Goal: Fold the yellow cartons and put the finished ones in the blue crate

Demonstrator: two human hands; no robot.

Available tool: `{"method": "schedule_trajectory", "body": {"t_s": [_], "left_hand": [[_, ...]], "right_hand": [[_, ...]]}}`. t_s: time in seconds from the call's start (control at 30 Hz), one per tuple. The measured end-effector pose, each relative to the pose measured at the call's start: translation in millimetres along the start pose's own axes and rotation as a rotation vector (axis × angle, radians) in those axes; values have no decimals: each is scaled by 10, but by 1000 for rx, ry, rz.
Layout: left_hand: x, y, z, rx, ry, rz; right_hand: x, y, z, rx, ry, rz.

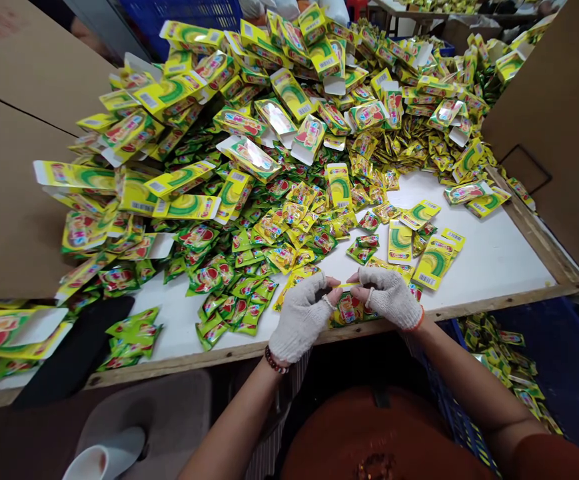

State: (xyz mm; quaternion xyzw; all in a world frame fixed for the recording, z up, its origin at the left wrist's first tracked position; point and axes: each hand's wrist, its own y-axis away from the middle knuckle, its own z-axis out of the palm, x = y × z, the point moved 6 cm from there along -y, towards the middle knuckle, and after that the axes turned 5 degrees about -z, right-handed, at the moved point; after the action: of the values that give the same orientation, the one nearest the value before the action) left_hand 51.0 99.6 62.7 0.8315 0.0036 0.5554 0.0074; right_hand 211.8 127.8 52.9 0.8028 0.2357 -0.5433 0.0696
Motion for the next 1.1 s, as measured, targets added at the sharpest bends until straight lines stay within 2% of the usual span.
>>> {"method": "schedule_trajectory", "body": {"t_s": [0.1,0.17,0.3,0.37,0.47,0.57,0.63,0.7,0.8,0.87,0.93,0.97,1.03,1.1], "left_hand": [[-26,18,-10,3,-32,43],[-19,47,-11,10,-63,154],[8,143,23,13,-138,397],[11,186,46,0,-161,462],[-20,190,50,-14,-141,439],[-117,87,11,12,-62,271],[-198,-32,-6,42,-8,139],[-251,-181,25,56,-19,58],[-228,-445,203,15,-186,85],[-155,-623,376,0,-347,157],[-66,-788,554,11,-526,204],[-28,-862,634,17,-614,204],[12,-986,751,19,-750,140],[-10,-1057,791,3,-775,21]], "right_hand": [[10,-7,-2,2,43,-45],[-18,13,-17,-2,110,-135],[-96,141,23,-117,292,-392],[-93,200,47,-127,349,-443],[-23,203,83,-77,304,-363],[141,169,-22,130,132,-129],[298,227,-206,320,-41,48],[433,364,-426,454,-285,155],[507,641,-773,575,-639,155],[499,809,-952,661,-760,146],[460,870,-991,675,-810,163],[434,846,-949,638,-818,181],[389,722,-785,523,-813,220],[371,552,-585,393,-773,253]]}}
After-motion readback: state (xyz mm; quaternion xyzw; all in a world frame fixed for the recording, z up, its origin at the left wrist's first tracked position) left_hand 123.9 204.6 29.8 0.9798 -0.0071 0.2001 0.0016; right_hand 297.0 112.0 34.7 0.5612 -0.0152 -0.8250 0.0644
